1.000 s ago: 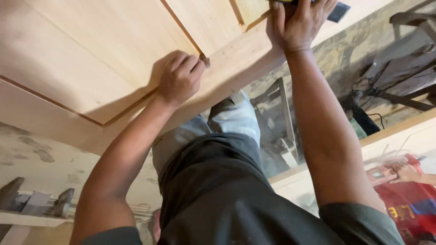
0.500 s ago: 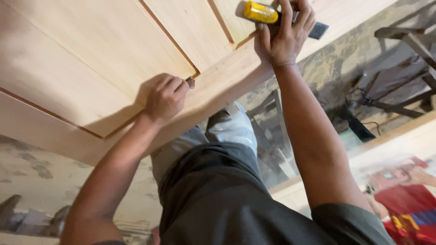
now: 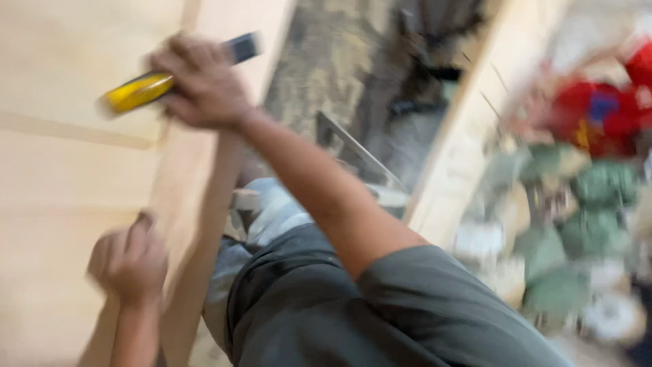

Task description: The person works on a paneled wooden door laid flat, scraping and cleaning the recessed grooves around the panels with a small hand tool and a chisel, then sanding the panel surfaces with a sanding block, moving around the door to treat different panels and edges.

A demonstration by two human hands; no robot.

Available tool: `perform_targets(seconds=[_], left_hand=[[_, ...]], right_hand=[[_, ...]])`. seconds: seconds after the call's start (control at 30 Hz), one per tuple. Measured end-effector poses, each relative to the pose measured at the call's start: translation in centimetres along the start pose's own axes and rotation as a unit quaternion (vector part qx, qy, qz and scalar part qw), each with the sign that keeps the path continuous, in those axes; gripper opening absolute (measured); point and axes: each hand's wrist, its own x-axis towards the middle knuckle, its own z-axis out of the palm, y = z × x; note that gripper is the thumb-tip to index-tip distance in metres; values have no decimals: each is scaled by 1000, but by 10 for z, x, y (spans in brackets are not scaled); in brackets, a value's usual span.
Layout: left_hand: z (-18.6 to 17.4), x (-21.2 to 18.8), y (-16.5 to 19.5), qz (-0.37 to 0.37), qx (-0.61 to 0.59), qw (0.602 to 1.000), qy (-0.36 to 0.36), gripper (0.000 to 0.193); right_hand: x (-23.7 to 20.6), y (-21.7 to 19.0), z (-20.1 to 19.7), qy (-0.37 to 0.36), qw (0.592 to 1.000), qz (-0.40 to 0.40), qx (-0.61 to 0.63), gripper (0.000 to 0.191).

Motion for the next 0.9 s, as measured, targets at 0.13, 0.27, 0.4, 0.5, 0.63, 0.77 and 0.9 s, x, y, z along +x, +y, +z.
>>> perform_targets(seconds=[0.13,0.27,0.4,0.5,0.63,0.77,0.9], left_hand=[[-12,-9,-6,2,16,999,-52,20],[-4,-16,-7,11,6,999,-44,13],[8,-24,-7,2,1,999,-47,14],[12,-31,-10,1,-12,999,-45,15],[21,-36,-14,-26,27,997,-69,21],[31,-44,-9,-51,-3,998,-30,18],[37,-56,-1,-84,46,995,-22,18]], right_hand=[[13,-17,-33,7,999,-28,-26,64],[20,-18,-55,0,1000,-19,-24,66],[19,-7,-53,40,999,-34,-15,62],[16,-1,-46,-82,996,-7,-36,64],[7,7,-37,52,998,-11,15,62],[3,12,-32,37,999,-9,5,62],[1,16,-28,34,999,0,22,60]])
